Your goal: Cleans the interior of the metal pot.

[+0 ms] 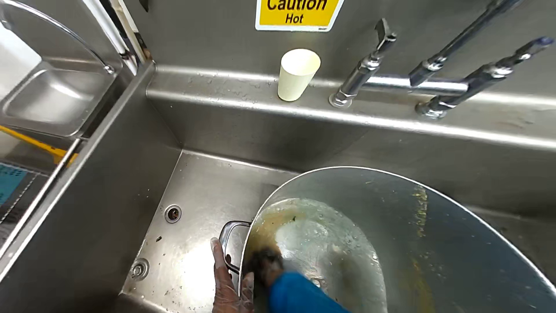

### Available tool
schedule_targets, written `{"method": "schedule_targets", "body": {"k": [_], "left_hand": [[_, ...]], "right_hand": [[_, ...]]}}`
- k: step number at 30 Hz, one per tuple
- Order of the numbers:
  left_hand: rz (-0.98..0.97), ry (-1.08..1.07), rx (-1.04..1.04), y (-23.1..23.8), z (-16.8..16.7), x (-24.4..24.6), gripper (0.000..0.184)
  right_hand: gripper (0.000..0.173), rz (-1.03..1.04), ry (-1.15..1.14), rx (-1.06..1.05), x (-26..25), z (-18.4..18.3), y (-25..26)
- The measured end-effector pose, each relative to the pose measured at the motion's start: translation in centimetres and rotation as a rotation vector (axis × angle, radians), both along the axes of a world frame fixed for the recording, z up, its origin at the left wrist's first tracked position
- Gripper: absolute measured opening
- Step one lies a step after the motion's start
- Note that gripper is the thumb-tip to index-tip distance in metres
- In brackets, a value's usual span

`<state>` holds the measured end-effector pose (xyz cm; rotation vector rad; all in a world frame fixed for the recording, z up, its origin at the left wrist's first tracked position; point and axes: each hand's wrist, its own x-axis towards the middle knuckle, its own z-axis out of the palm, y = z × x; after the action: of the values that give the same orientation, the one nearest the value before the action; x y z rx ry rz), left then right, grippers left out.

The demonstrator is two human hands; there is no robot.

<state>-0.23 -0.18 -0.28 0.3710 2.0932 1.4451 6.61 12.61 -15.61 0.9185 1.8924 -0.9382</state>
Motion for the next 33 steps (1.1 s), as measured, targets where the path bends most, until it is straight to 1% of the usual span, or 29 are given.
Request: {"method": "schedule_targets", "body": {"k": [1,2,3,4,6,7,8,9,10,11,12,13,14,15,16,18,19,20,21,22,23,24,25,26,27,29,30,31,33], "left_hand": [[0.000,0.002,-0.012,0.0,0.0,0.1,0.095],[-0.004,0.002,-0.029,0.0,0.0,0.2,0.095],[-0.008,0.001,-0.038,-0.1,0.0,0.2,0.096],[-0.006,0.005,-0.039,-0.1,0.0,0.2,0.096],[0.000,0.019,-0.035,0.0,-0.1,0.1,0.097],[0.007,0.023,-0.028,0.1,-0.2,0.1,0.097],[0.009,0.016,-0.015,0.1,-0.2,0.1,0.097],[0.010,0.004,0.000,0.0,-0.3,0.2,0.097],[0.011,0.000,0.017,0.0,-0.3,0.2,0.097],[0.011,-0.001,0.028,0.0,-0.3,0.0,0.097],[0.014,-0.001,0.030,0.1,-0.2,0.0,0.097],[0.013,-0.002,0.018,0.2,-0.1,0.0,0.096],[0.003,0.005,0.000,0.1,-0.1,0.1,0.096],[0.002,0.011,-0.013,0.1,-0.1,0.1,0.096],[0.004,0.017,-0.020,0.0,-0.2,0.1,0.097],[0.009,0.028,-0.021,0.1,-0.3,0.1,0.097],[0.008,0.022,-0.016,0.1,-0.3,0.0,0.097],[0.007,0.015,-0.015,0.0,-0.2,0.1,0.096],[0.005,0.004,-0.009,-0.1,-0.2,0.3,0.096],[0.001,-0.014,0.011,0.1,0.0,0.2,0.096],[0.012,-0.016,0.024,0.2,0.0,-0.1,0.096],[0.022,-0.019,0.025,0.1,0.1,-0.1,0.096],[0.021,-0.028,0.021,0.1,0.1,-0.1,0.096],[0.013,-0.028,0.014,0.1,0.1,0.1,0.096],[0.004,-0.014,0.006,0.0,0.0,0.2,0.095],[0.007,0.013,0.002,0.0,-0.1,0.2,0.095],[0.010,0.017,0.002,0.2,-0.1,0.2,0.095],[0.010,0.013,0.003,0.2,-0.1,0.2,0.095],[0.006,-0.001,0.022,0.0,-0.1,0.2,0.095]], "right_hand": [[0.050,0.129,-0.014,-0.059,0.5,0.6,-0.6],[0.052,0.183,-0.008,-0.055,0.5,0.8,0.0],[0.052,0.175,0.013,-0.011,-0.4,0.7,1.6],[0.053,0.104,0.045,0.073,-1.7,0.2,4.1],[0.053,-0.176,0.066,0.230,-4.2,-2.1,9.3],[0.054,-0.286,0.044,0.230,-5.1,-2.6,10.5],[0.055,-0.348,0.026,0.214,-5.3,-2.5,9.7],[0.056,-0.368,0.021,0.188,-4.6,-1.9,7.2],[0.056,-0.294,0.019,0.134,-3.7,-0.9,3.9],[0.054,-0.161,0.019,0.071,-2.6,0.3,0.7],[0.052,0.005,0.009,-0.006,-1.4,0.9,-1.5],[0.051,0.152,0.007,-0.056,-0.7,0.6,-2.2],[0.052,0.233,0.004,-0.066,-0.6,0.2,-1.6],[0.050,0.255,0.030,-0.033,-1.3,0.0,0.2],[0.050,0.176,0.054,0.038,-2.5,-0.3,2.7],[0.050,-0.096,0.082,0.203,-5.0,-2.4,7.6],[0.052,-0.154,0.050,0.197,-6.1,-2.5,8.5],[0.053,-0.208,0.025,0.169,-6.0,-2.3,7.4],[0.054,-0.268,0.020,0.149,-4.8,-1.9,4.8],[0.054,-0.264,0.029,0.114,-3.6,-1.0,1.9],[0.054,-0.186,0.029,0.049,-2.4,-0.3,-0.8],[0.052,-0.007,0.005,-0.033,-1.4,0.3,-2.2],[0.048,0.167,0.011,-0.071,-0.8,0.5,-2.2],[0.046,0.262,0.012,-0.062,-1.0,0.6,-0.9],[0.046,0.260,0.026,-0.018,-2.0,0.6,1.1],[0.052,0.050,0.036,0.109,-5.0,-0.7,5.9],[0.052,-0.070,0.021,0.148,-5.9,-1.5,7.3],[0.051,-0.154,0.012,0.145,-6.1,-1.8,7.1],[0.050,-0.259,0.050,0.115,-4.0,-1.5,2.2]]}}
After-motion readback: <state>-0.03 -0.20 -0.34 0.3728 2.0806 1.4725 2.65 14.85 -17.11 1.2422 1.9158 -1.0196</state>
